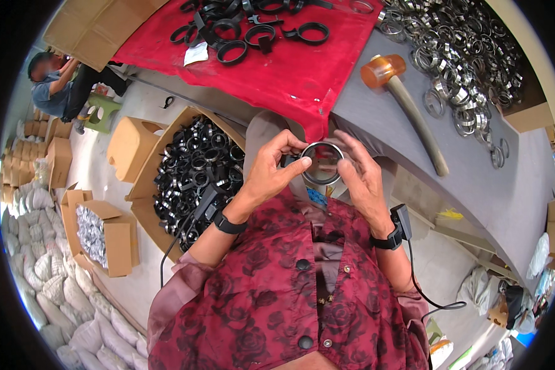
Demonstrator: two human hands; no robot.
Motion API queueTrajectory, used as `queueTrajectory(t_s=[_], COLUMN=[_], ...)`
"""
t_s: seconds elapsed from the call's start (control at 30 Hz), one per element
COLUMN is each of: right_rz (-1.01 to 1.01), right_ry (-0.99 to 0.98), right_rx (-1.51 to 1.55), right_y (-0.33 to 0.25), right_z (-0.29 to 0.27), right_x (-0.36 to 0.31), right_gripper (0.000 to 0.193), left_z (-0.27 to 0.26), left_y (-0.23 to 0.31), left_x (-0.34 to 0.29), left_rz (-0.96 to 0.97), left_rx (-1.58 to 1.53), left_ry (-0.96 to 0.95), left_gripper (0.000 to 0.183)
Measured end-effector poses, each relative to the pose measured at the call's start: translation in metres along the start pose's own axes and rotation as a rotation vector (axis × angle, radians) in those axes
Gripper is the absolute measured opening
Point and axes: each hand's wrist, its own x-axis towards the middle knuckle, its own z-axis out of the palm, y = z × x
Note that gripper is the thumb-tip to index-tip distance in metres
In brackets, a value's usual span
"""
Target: Assembling metal rings onto plastic components using a mallet in a manufacturing setting.
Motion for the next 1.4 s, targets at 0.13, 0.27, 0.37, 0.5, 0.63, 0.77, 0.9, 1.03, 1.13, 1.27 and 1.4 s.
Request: queueTrajectory(t_s=[0.13,0.27,0.37,0.5,0.63,0.77,0.9,1.03,1.13,1.27,1.4], right_rz=[0.011,-0.002,0.035,0.048,0.038,0.033,0.074,0.133,0.146,-0.462,-0.382], right_ry=[0.081,0.143,0.187,0.204,0.222,0.198,0.107,0.042,-0.080,0.216,0.334], right_rx=[-0.214,-0.178,-0.168,-0.013,-0.032,-0.051,-0.085,-0.055,-0.259,-1.029,-1.585], right_y=[0.002,0.001,0.000,0.001,0.003,0.007,0.003,-0.021,-0.026,-0.032,-0.047], right_z=[0.001,0.013,0.018,0.021,0.022,0.019,-0.007,-0.012,-0.014,-0.055,-0.118], right_x=[-0.003,-0.010,-0.012,-0.013,-0.013,-0.008,0.021,0.054,0.079,0.100,0.081], right_gripper=[0.037,0.031,0.026,0.024,0.022,0.023,0.028,0.028,0.030,0.033,0.042], left_z=[0.009,0.023,0.029,0.032,0.034,0.033,0.021,-0.015,-0.016,-0.022,-0.020], left_y=[0.001,0.009,0.012,0.003,0.004,-0.003,-0.014,-0.002,-0.017,-0.043,-0.055], left_x=[-0.002,-0.011,-0.014,-0.016,-0.017,-0.018,-0.004,0.000,0.005,0.027,0.042], left_rz=[0.175,0.068,0.130,0.200,0.181,0.180,0.121,0.171,0.003,-0.063,-0.092], left_rx=[0.094,0.059,0.163,0.121,0.144,0.127,0.055,0.407,-0.013,-0.334,-0.405], left_ry=[0.047,0.132,0.177,0.203,0.227,0.231,0.124,-0.078,-0.021,0.143,0.133], left_gripper=[0.022,0.020,0.017,0.016,0.017,0.015,0.026,0.049,0.035,0.025,0.026])
